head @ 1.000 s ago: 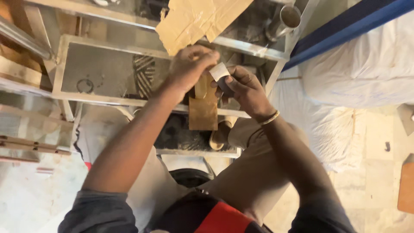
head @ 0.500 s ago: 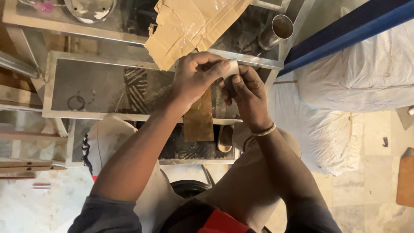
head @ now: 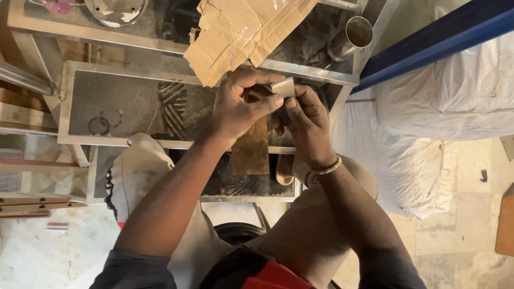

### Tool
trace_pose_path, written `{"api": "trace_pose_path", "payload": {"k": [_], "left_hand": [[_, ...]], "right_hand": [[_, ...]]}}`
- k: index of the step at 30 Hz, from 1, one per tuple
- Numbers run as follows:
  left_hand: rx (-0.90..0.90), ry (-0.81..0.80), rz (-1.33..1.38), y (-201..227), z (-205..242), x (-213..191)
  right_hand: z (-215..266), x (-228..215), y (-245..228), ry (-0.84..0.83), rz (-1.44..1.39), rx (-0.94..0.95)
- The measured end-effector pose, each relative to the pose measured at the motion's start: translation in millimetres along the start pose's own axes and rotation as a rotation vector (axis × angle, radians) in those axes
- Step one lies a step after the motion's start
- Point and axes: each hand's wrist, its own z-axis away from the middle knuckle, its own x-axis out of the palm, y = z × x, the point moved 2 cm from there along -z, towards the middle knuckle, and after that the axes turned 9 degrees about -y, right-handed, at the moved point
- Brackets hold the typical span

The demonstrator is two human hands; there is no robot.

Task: The person is sanding a small metal piece by hand using a piece of sandpaper.

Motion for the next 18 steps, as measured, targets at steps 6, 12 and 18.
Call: {"api": "trace_pose_path", "payload": {"k": [6,12,18], "left_hand": [[-0.079,-0.019,0.239,-8,-3,5],[-0.052,-0.014,0.043,0,1,1],[-0.126,-0.016,0.067,3,5,0]], "right_hand": [[-4,1,0,0.013,-0.042,0.023],[-5,2,4,0.017,-0.045,0.061],[-5,-1,12,-0.010,-0.053,0.046]]}}
